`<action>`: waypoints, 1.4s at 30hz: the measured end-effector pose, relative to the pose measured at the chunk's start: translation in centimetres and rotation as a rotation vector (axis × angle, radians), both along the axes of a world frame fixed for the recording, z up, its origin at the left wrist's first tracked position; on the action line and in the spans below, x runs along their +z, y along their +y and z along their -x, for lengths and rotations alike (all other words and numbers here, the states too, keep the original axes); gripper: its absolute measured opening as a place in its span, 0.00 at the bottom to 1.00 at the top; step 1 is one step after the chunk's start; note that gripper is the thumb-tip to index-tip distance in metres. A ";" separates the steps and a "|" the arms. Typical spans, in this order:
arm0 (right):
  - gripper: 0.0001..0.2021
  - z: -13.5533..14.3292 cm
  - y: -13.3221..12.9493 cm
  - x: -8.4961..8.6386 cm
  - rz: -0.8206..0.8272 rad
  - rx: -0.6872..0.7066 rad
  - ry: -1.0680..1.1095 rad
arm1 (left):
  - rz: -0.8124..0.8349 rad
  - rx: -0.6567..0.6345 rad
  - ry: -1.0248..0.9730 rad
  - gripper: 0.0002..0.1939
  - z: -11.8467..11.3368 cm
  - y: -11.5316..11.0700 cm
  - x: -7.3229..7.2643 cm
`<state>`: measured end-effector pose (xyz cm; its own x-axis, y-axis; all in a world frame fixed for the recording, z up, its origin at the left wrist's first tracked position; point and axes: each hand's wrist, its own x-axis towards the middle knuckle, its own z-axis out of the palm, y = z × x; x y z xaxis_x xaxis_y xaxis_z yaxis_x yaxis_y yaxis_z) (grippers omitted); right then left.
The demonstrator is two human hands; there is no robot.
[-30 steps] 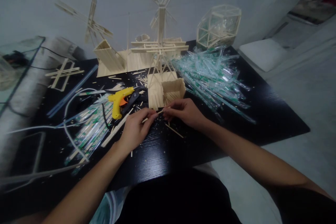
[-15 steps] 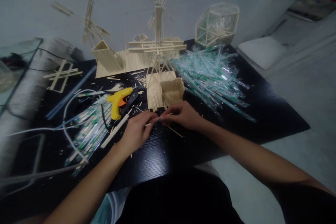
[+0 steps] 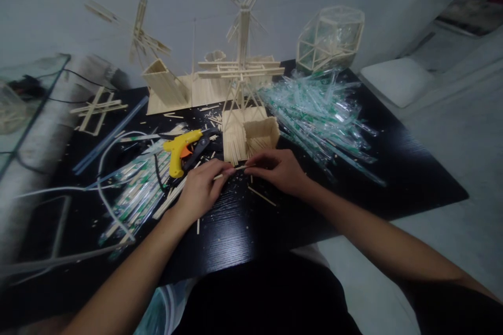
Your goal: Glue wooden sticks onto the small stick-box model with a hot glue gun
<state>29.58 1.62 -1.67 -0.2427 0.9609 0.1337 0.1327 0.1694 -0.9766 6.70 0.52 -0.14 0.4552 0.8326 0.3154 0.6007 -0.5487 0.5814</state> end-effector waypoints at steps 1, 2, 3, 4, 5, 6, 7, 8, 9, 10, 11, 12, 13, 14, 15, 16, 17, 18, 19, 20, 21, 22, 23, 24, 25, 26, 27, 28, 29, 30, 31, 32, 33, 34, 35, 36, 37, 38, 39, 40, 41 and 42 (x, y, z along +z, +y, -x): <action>0.13 0.0 0.0 0.0 -0.008 -0.006 -0.004 | -0.002 -0.003 0.000 0.08 0.0 0.0 0.0; 0.13 0.1 -0.1 0.0 -0.010 -0.008 0.000 | -0.005 -0.009 0.000 0.08 0.0 0.0 -0.1; 0.12 0.2 -0.1 -0.1 -0.005 -0.006 0.011 | -0.009 -0.016 0.001 0.08 0.0 0.0 -0.1; 0.12 0.3 -0.1 -0.1 0.006 0.000 0.021 | -0.010 -0.025 0.002 0.08 0.0 0.0 -0.1; 0.11 0.3 -0.2 -0.2 0.019 0.007 0.028 | -0.009 -0.038 0.002 0.08 0.0 0.0 -0.2; 0.11 0.4 -0.3 -0.2 0.034 0.013 0.032 | -0.005 -0.052 0.000 0.08 0.0 0.0 -0.2; 0.10 0.5 -0.3 -0.2 0.051 0.018 0.033 | 0.002 -0.063 -0.004 0.08 -0.1 -0.1 -0.2; 0.10 0.5 -0.4 -0.2 0.068 0.018 0.037 | 0.011 -0.072 -0.009 0.08 -0.1 -0.2 -0.2; 0.10 0.5 -0.5 -0.1 0.082 0.020 0.044 | 0.022 -0.081 -0.015 0.08 -0.2 -0.3 -0.3; 0.10 0.6 -0.7 -0.1 0.095 0.024 0.052 | 0.033 -0.087 -0.021 0.08 -0.2 -0.4 -0.3; 0.10 0.6 -0.8 0.0 0.100 0.027 0.058 | 0.044 -0.089 -0.025 0.08 -0.3 -0.5 -0.3; 0.10 0.7 -0.9 0.0 0.100 0.032 0.061 | 0.053 -0.091 -0.029 0.08 -0.4 -0.6 -0.3; 0.10 0.7 -1.0 0.0 0.095 0.038 0.059 | 0.060 -0.097 -0.030 0.08 -0.5 -0.7 -0.3; 0.10 0.8 -1.1 0.0 0.086 0.042 0.055 | 0.063 -0.100 -0.029 0.09 -0.5 -0.7 -0.3; 0.11 0.8 -1.1 0.0 0.076 0.044 0.047 | 0.061 -0.101 -0.026 0.09 -0.6 -0.7 -0.2; 0.11 0.8 -1.1 -0.1 0.064 0.043 0.040 | 0.056 -0.100 -0.021 0.09 -0.6 -0.7 -0.2; 0.12 0.9 -1.0 -0.2 0.054 0.042 0.039 | 0.048 -0.098 -0.016 0.09 -0.6 -0.7 -0.2; 0.13 0.9 -1.0 -0.3 0.048 0.041 0.049 | 0.036 -0.095 -0.013 0.09 -0.5 -0.6 -0.2; 0.14 0.9 -0.9 -0.4 0.045 0.040 0.066 | 0.025 -0.089 -0.011 0.09 -0.5 -0.5 -0.1; 0.16 0.8 -0.8 -0.5 0.046 0.038 0.084 | 0.015 -0.083 -0.010 0.08 -0.4 -0.4 -0.1; 0.17 0.8 -0.7 -0.5 0.046 0.035 0.094 | 0.007 -0.076 -0.010 0.08 -0.3 -0.3 -0.1; 0.17 0.7 -0.6 -0.5 0.039 0.028 0.087 | 0.001 -0.067 -0.008 0.08 -0.2 -0.2 0.0; 0.16 0.6 -0.5 -0.4 0.023 0.019 0.057 | -0.001 -0.057 -0.003 0.08 -0.1 -0.1 0.0; 0.15 0.4 -0.5 -0.2 -0.003 0.009 0.011 | -0.001 -0.049 0.004 0.08 0.0 0.0 0.0; 0.12 0.3 -0.4 -0.1 -0.037 -0.002 -0.039 | 0.001 -0.040 0.012 0.08 0.1 0.1 0.0; 0.11 0.2 -0.4 0.0 -0.071 -0.010 -0.085 | 0.000 -0.034 0.018 0.08 0.2 0.2 0.0; 0.09 0.1 -0.4 0.1 -0.103 -0.014 -0.121 | -0.002 -0.030 0.023 0.08 0.2 0.2 0.0; 0.08 0.1 -0.4 0.2 -0.128 -0.014 -0.145 | -0.004 -0.028 0.027 0.07 0.3 0.2 0.0; 0.07 0.1 -0.4 0.2 -0.146 -0.008 -0.158 | -0.009 -0.031 0.031 0.07 0.3 0.3 0.0; 0.07 0.1 -0.4 0.1 -0.154 0.002 -0.165 | -0.013 -0.037 0.033 0.07 0.3 0.3 -0.1; 0.06 0.1 -0.4 0.1 -0.153 0.014 -0.164 | -0.012 -0.048 0.037 0.07 0.3 0.3 -0.1; 0.06 0.1 -0.4 0.0 -0.146 0.026 -0.156 | -0.009 -0.059 0.038 0.07 0.3 0.2 -0.2; 0.06 0.1 -0.4 -0.1 -0.133 0.038 -0.144 | -0.004 -0.071 0.035 0.07 0.2 0.2 -0.3; 0.06 0.1 -0.4 -0.2 -0.116 0.050 -0.128 | 0.001 -0.083 0.032 0.07 0.2 0.1 -0.4; 0.06 0.1 -0.4 -0.3 -0.098 0.061 -0.113 | 0.006 -0.094 0.025 0.07 0.1 0.1 -0.4; 0.06 0.1 -0.5 -0.3 -0.080 0.069 -0.099 | 0.010 -0.103 0.017 0.07 0.1 0.0 -0.5; 0.06 0.1 -0.5 -0.3 -0.065 0.075 -0.088 | 0.011 -0.109 0.008 0.07 0.1 -0.1 -0.5; 0.06 0.2 -0.5 -0.3 -0.054 0.078 -0.080 | 0.012 -0.111 0.001 0.07 0.0 -0.2 -0.5; 0.07 0.2 -0.6 -0.2 -0.048 0.076 -0.074 | 0.013 -0.111 -0.006 0.07 0.0 -0.2 -0.5; 0.07 0.2 -0.6 -0.2 -0.047 0.071 -0.068 | 0.013 -0.110 -0.013 0.07 -0.1 -0.3 -0.5; 0.07 0.2 -0.7 -0.1 -0.046 0.068 -0.061 | 0.014 -0.110 -0.018 0.07 -0.1 -0.3 -0.4; 0.07 0.2 -0.7 -0.1 -0.045 0.065 -0.053 | 0.016 -0.111 -0.021 0.07 -0.1 -0.4 -0.4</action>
<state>29.34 0.87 -1.76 -0.3125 0.9361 0.1612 0.1714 0.2225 -0.9597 6.82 0.16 -0.55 0.5387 0.7823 0.3127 0.5242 -0.6018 0.6026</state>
